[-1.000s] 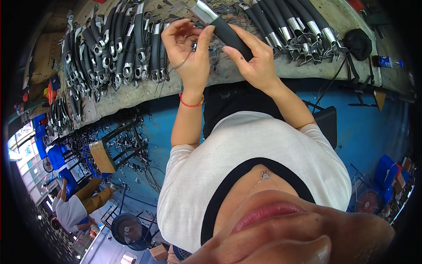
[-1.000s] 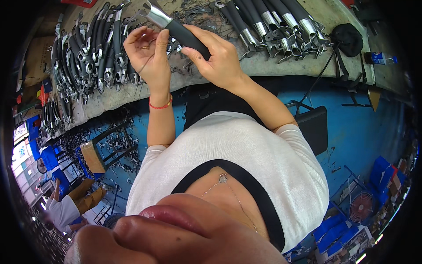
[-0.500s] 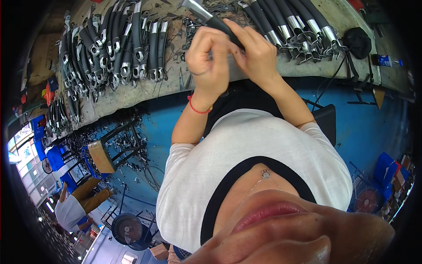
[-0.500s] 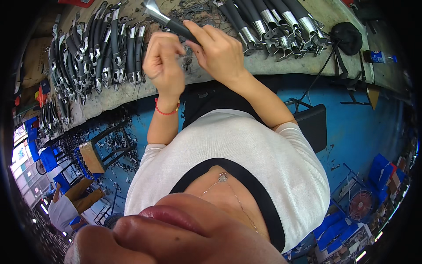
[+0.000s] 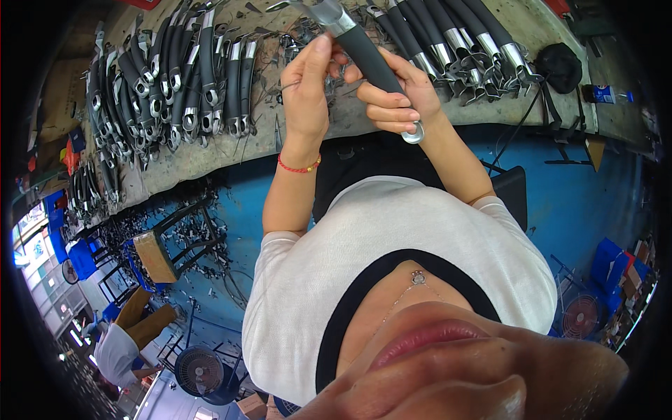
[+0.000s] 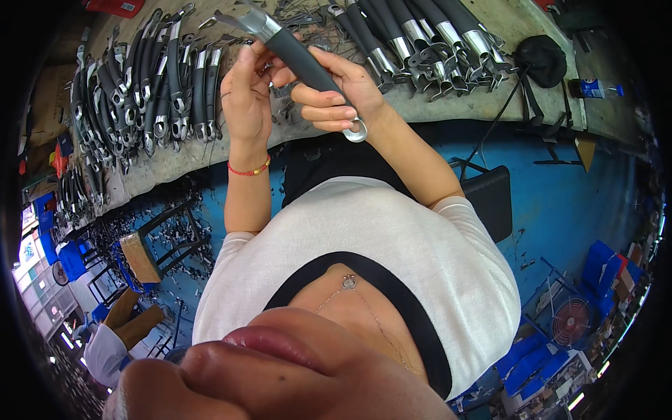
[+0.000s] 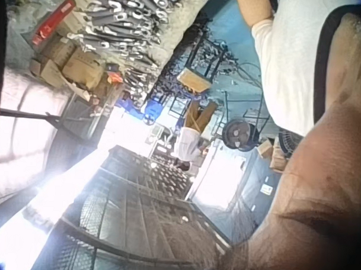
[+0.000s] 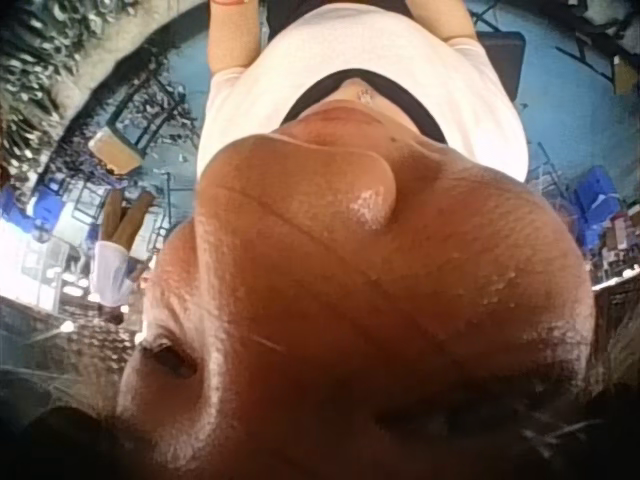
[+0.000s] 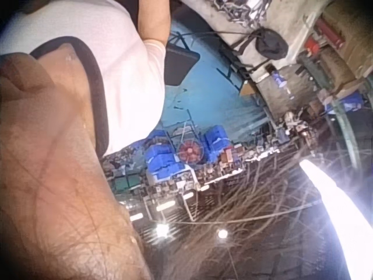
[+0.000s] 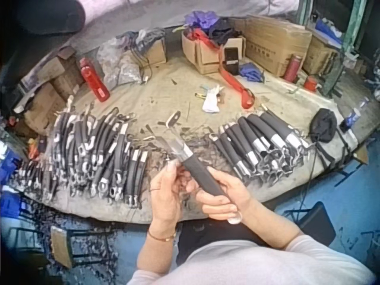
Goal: The person picks up pot handles from a workbench, peels excess flash off the edges by hand, and places the handles onto piles on the table.
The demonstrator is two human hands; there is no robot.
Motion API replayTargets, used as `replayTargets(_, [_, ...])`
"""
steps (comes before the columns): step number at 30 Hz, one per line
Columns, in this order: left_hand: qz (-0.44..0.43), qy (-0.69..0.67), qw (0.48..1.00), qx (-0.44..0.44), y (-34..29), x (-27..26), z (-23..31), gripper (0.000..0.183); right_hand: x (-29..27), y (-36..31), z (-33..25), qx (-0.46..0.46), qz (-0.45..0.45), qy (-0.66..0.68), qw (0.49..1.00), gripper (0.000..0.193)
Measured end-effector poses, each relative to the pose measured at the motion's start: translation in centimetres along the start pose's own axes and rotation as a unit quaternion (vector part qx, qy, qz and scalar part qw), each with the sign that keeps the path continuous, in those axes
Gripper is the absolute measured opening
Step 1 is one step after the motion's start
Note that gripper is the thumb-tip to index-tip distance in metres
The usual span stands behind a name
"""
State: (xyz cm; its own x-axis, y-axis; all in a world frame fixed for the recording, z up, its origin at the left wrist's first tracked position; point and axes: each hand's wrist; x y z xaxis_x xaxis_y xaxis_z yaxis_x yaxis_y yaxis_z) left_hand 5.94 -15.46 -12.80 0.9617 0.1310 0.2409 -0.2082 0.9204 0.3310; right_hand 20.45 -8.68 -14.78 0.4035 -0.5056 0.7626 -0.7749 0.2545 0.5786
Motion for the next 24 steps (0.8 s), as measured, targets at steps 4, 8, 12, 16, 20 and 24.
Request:
replayTargets(4, [0.006, -0.047, 0.997, -0.058, 0.6, 0.3, 0.3, 0.031, 0.3, -0.2, 0.7, -0.018, 0.059, -0.09, 0.994, 0.057])
replayTargets(8, [-0.033, -0.128, 0.985, -0.112, 0.0, 0.9, 1.4, 0.028, -0.1, -0.2, 0.3, -0.006, 0.013, -0.046, 0.999, 0.055])
replayTargets(12, [0.03, 0.005, 0.998, -0.05, -0.1, 0.6, 0.8, 0.04, 0.6, -0.3, 1.1, -0.057, 0.084, -0.115, 0.988, 0.051])
replayTargets(16, [0.17, 0.28, 0.934, 0.142, 0.2, -0.5, 0.0, 0.064, 1.1, -0.2, 0.3, -0.098, 0.168, -0.453, 0.87, 0.037])
replayTargets(20, [0.212, 0.412, 0.831, 0.307, 1.1, -0.3, 0.5, 0.053, 0.3, -0.2, -0.6, -0.114, 0.184, -0.455, 0.864, 0.043])
replayTargets(24, [0.012, 0.636, 0.705, 0.315, 1.5, -0.6, 0.2, 0.059, -0.4, -0.7, -2.5, -0.07, 0.159, -0.494, 0.852, 0.038])
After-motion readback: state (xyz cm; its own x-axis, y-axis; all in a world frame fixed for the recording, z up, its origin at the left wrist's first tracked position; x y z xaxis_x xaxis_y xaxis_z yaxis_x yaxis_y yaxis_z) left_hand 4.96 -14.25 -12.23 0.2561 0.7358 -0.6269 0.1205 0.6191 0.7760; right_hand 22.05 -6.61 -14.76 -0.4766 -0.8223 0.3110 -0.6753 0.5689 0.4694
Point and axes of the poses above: each hand's wrist, its own y-axis towards the middle knuckle, its own x-axis out of the palm, z = x × y, and after that the axes turned 14 degrees about -x, right-handed
